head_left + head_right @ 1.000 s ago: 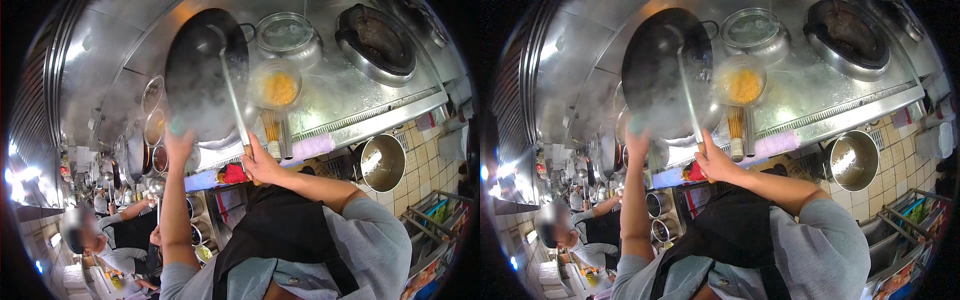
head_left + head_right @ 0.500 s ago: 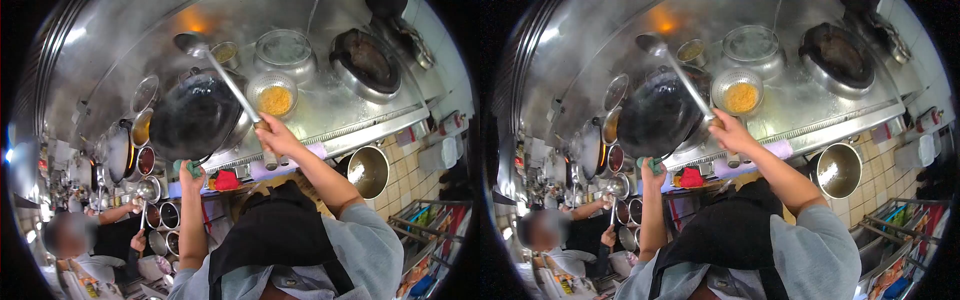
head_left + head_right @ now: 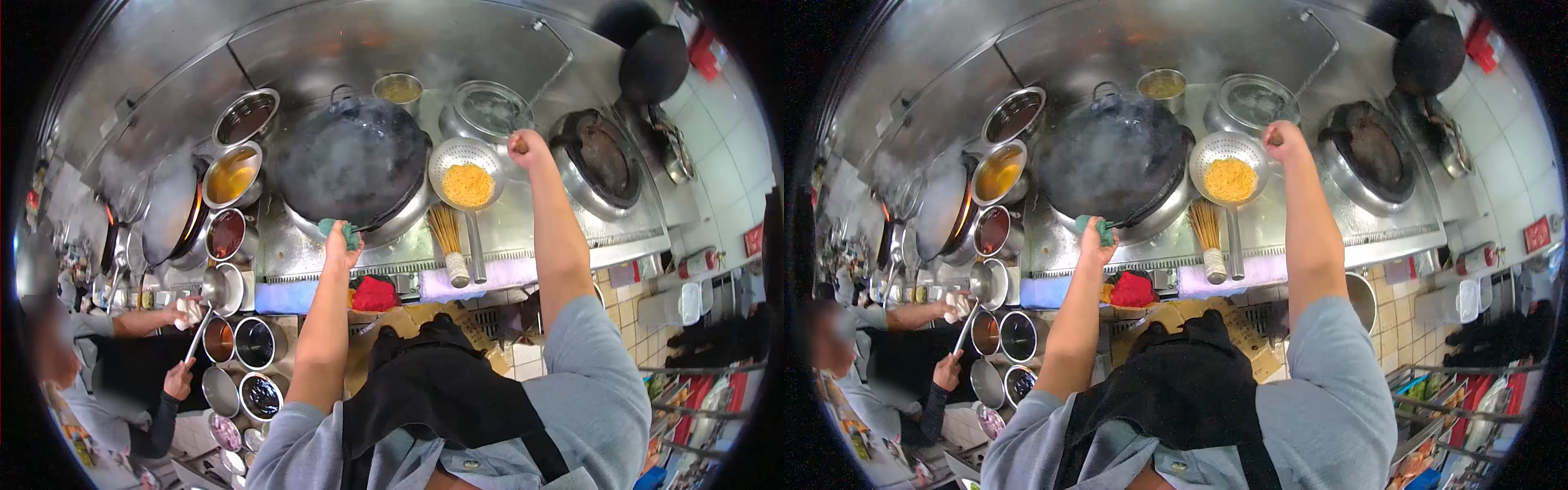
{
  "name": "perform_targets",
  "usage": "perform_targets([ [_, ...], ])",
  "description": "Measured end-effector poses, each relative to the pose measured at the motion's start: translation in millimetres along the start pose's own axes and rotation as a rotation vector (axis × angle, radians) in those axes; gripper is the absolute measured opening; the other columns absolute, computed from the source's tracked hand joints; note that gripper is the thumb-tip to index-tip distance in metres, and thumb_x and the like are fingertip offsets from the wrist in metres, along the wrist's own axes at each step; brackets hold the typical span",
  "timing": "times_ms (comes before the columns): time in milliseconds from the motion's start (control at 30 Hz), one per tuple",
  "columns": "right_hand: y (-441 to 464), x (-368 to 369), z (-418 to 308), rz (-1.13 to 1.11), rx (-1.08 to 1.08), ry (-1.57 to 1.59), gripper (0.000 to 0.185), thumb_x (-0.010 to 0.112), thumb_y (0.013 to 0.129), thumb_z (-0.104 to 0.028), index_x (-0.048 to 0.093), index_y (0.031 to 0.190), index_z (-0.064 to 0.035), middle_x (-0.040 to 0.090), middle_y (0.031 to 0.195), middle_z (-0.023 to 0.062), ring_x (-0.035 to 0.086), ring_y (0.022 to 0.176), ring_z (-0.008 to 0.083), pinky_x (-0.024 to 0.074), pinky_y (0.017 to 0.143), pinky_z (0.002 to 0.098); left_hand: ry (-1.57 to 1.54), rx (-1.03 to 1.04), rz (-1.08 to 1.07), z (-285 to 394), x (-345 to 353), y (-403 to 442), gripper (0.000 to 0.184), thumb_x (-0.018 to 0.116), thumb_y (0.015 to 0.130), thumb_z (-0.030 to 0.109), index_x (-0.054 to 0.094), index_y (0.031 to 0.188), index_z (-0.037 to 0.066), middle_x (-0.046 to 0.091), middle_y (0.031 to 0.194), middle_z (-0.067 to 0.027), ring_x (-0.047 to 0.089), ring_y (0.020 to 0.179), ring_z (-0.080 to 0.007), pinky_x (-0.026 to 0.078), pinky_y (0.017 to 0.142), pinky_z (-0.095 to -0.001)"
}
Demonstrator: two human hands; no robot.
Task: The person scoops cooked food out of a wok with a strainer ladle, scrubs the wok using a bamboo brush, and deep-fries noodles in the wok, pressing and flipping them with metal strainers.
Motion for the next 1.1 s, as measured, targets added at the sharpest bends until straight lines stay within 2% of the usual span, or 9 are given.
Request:
perform_targets([
  [33, -25, 26, 9, 0.019, -0.005, 0.217, 0.015, 0.040, 0.075, 0.001, 0.034, 0.063, -0.0057, 0.039, 0.054, 0.0016, 0.041, 0.045, 0.0115, 0.0391, 0.043, 0.0221, 0.024, 0.012, 0.024, 1, -1, 0, 0.020, 0.058, 0.075, 0.029, 0.050, 0.082, 0.012, 0.050, 0.068, -0.0050, 0.051, 0.060, -0.0181, 0.041, 0.048, -0.0305],
  [200, -90, 90, 38, -0.314, -0.004, 0.438, 0.013, 0.039, 0.073, 0.005, 0.037, 0.061, -0.0015, 0.041, 0.058, 0.0044, 0.044, 0.052, 0.0136, 0.0417, 0.047, 0.0232, 0.023, -0.079, -0.014, 14, -3, -15, 0.022, 0.060, 0.075, 0.030, 0.050, 0.077, 0.012, 0.050, 0.062, -0.0027, 0.051, 0.055, -0.0170, 0.042, 0.048, -0.0314],
  [267, -121, 110, 56, -0.280, 0.057, 0.518, 0.009, 0.038, 0.074, 0.006, 0.037, 0.068, 0.0004, 0.041, 0.060, 0.0051, 0.043, 0.050, 0.0136, 0.0415, 0.047, 0.0237, -0.034, -0.104, -0.056, 12, -6, -5, 0.019, 0.061, 0.075, 0.028, 0.050, 0.076, 0.012, 0.050, 0.062, -0.0024, 0.051, 0.053, -0.0170, 0.043, 0.049, -0.0316],
  [333, -156, 131, 76, -0.293, 0.087, 0.628, 0.018, 0.037, 0.076, 0.006, 0.036, 0.094, 0.0069, 0.041, 0.062, 0.0057, 0.043, 0.050, 0.0132, 0.0410, 0.047, 0.0241, -0.051, -0.089, -0.048, 14, -7, -4, 0.017, 0.060, 0.075, 0.025, 0.049, 0.077, 0.012, 0.050, 0.063, -0.0023, 0.051, 0.055, -0.0170, 0.043, 0.049, -0.0313],
  [367, -169, 137, 86, -0.336, 0.109, 0.660, 0.046, 0.037, 0.078, 0.005, 0.015, 0.118, 0.0086, 0.041, 0.065, 0.0063, 0.043, 0.050, 0.0128, 0.0407, 0.047, 0.0242, -0.028, -0.054, -0.051, 15, -10, -2, 0.022, 0.060, 0.075, 0.030, 0.050, 0.080, 0.012, 0.051, 0.069, -0.0035, 0.051, 0.060, -0.0174, 0.043, 0.052, -0.0313],
  [467, -197, 146, 116, -0.441, 0.162, 0.718, 0.058, 0.038, 0.078, 0.005, 0.003, 0.124, 0.0079, 0.040, 0.068, 0.0069, 0.044, 0.050, 0.0127, 0.0408, 0.047, 0.0240, 0.012, -0.056, -0.067, 20, -14, -4, 0.031, 0.061, 0.074, 0.040, 0.050, 0.084, 0.012, 0.051, 0.075, -0.0048, 0.051, 0.064, -0.0180, 0.043, 0.055, -0.0309],
  [733, -257, 119, 175, -0.400, 0.230, 0.284, 0.035, 0.041, 0.086, -0.007, 0.031, 0.117, 0.0074, 0.042, 0.076, 0.0044, 0.044, 0.051, 0.0070, 0.0409, 0.043, 0.0210, 0.098, -0.164, -0.230, 21, -51, -44, 0.044, 0.060, 0.074, 0.049, 0.050, 0.088, 0.009, 0.054, 0.074, -0.0073, 0.054, 0.063, -0.0193, 0.045, 0.052, -0.0315],
  [933, -295, 96, 195, -0.248, 0.140, -0.291, 0.029, 0.046, 0.087, -0.013, 0.041, 0.114, -0.0027, 0.045, 0.071, 0.0024, 0.040, 0.047, 0.0043, 0.0364, 0.038, 0.0176, 0.143, -0.109, -0.210, 3, -89, -93, 0.026, 0.058, 0.078, 0.026, 0.050, 0.089, 0.004, 0.055, 0.072, -0.0094, 0.055, 0.060, -0.0205, 0.047, 0.052, -0.0332],
  [1100, -304, 101, 241, -0.291, 0.302, -0.165, 0.027, 0.045, 0.087, -0.012, 0.043, 0.112, -0.0018, 0.043, 0.070, 0.0017, 0.042, 0.050, 0.0045, 0.0367, 0.039, 0.0171, 0.124, -0.089, -0.167, -3, -118, -113, 0.020, 0.052, 0.075, 0.009, 0.048, 0.093, 0.001, 0.055, 0.077, -0.0131, 0.055, 0.066, -0.0236, 0.048, 0.058, -0.0373],
])
Point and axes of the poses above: each hand's wrist, its own y-axis towards the middle knuckle, its own x-axis out of the palm, z = x × y, the point moved 6 cm from there along y, towards the middle knuckle
